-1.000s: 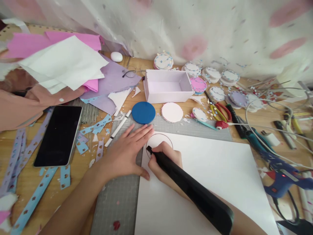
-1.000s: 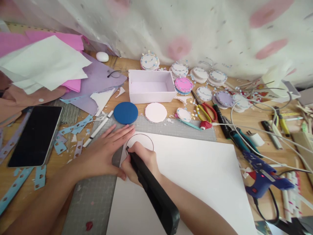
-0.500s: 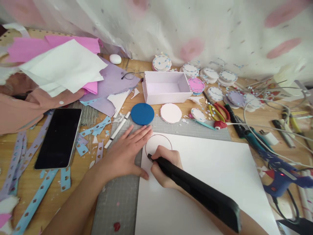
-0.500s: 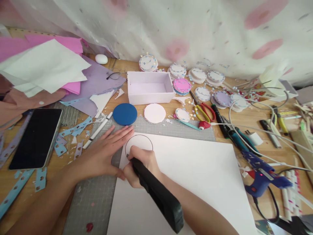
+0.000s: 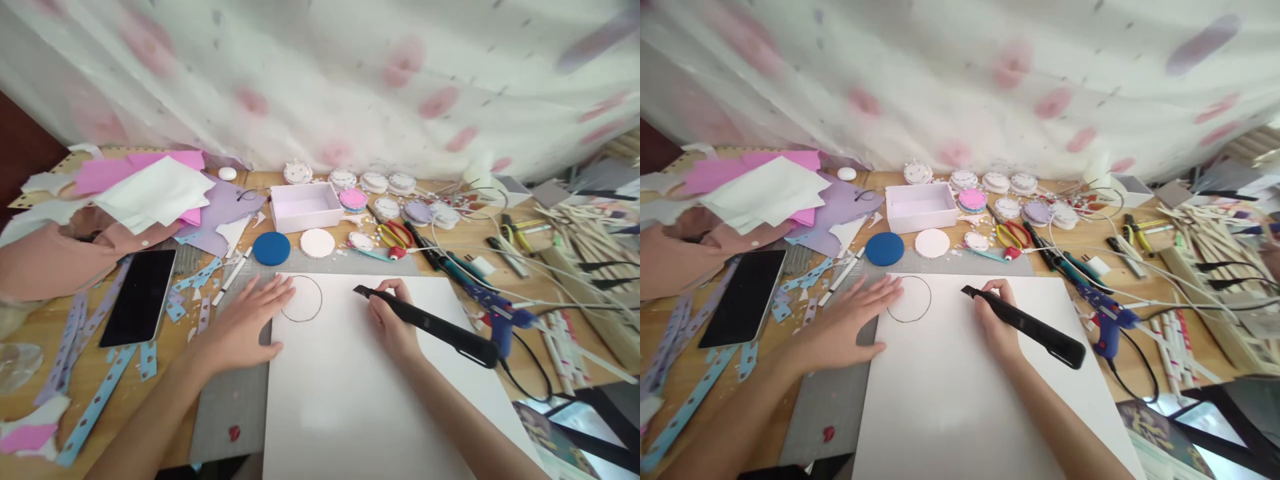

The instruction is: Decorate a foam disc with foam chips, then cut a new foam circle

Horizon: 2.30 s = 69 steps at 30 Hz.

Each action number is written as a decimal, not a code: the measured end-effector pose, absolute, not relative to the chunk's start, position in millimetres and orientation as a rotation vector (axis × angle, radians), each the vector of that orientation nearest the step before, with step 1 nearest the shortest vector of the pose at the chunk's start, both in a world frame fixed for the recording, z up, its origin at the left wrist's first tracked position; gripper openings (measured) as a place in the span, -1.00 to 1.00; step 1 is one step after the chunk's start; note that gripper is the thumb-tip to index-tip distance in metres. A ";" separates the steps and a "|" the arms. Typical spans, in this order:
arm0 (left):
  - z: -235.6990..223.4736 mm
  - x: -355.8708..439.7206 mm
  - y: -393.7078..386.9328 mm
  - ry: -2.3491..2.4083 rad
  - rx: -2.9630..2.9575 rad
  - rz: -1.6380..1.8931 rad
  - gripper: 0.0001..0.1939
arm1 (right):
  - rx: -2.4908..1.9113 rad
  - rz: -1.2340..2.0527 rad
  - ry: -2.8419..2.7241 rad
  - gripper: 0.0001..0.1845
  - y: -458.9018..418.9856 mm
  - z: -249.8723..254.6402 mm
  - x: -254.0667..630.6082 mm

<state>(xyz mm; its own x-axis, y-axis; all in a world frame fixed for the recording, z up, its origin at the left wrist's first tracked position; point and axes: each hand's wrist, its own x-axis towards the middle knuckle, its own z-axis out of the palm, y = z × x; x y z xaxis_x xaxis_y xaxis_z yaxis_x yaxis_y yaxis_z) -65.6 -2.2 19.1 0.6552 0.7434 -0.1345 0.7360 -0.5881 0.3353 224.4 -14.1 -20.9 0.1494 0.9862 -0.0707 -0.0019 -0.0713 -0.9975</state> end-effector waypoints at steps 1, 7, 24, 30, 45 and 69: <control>22.4 -63.5 -9.9 1.156 2.546 0.013 -0.25 | -1.304 1.154 -1.036 -0.80 -15.8 -22.1 225.5; 28.4 -55.3 -48.0 1.200 2.629 0.010 -0.44 | -1.193 1.194 -1.044 -0.78 -13.0 -24.9 222.6; 31.6 -43.2 -76.1 1.332 2.604 0.132 -0.47 | -1.171 1.252 -1.094 -0.80 -12.6 -19.6 223.7; 45.2 -35.7 -70.8 1.321 2.600 0.164 -0.71 | -1.191 1.296 -1.143 -0.79 -18.8 -16.4 225.0; -12.0 -20.0 -32.5 1.277 2.623 0.189 -0.09 | -1.226 1.192 -1.603 -0.86 29.7 -3.7 186.4; -20.1 -18.1 -23.5 1.260 2.681 0.286 -0.10 | -1.025 0.833 -1.994 -0.83 27.9 -14.6 181.6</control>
<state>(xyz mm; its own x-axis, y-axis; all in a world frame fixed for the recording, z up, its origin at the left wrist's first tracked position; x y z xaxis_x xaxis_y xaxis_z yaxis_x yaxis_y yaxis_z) -18.1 -23.5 -20.1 0.6255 0.7736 0.1019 0.7419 -0.6301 0.2293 181.6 27.9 -14.6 -0.4135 0.8562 0.3098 0.3812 0.4717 -0.7951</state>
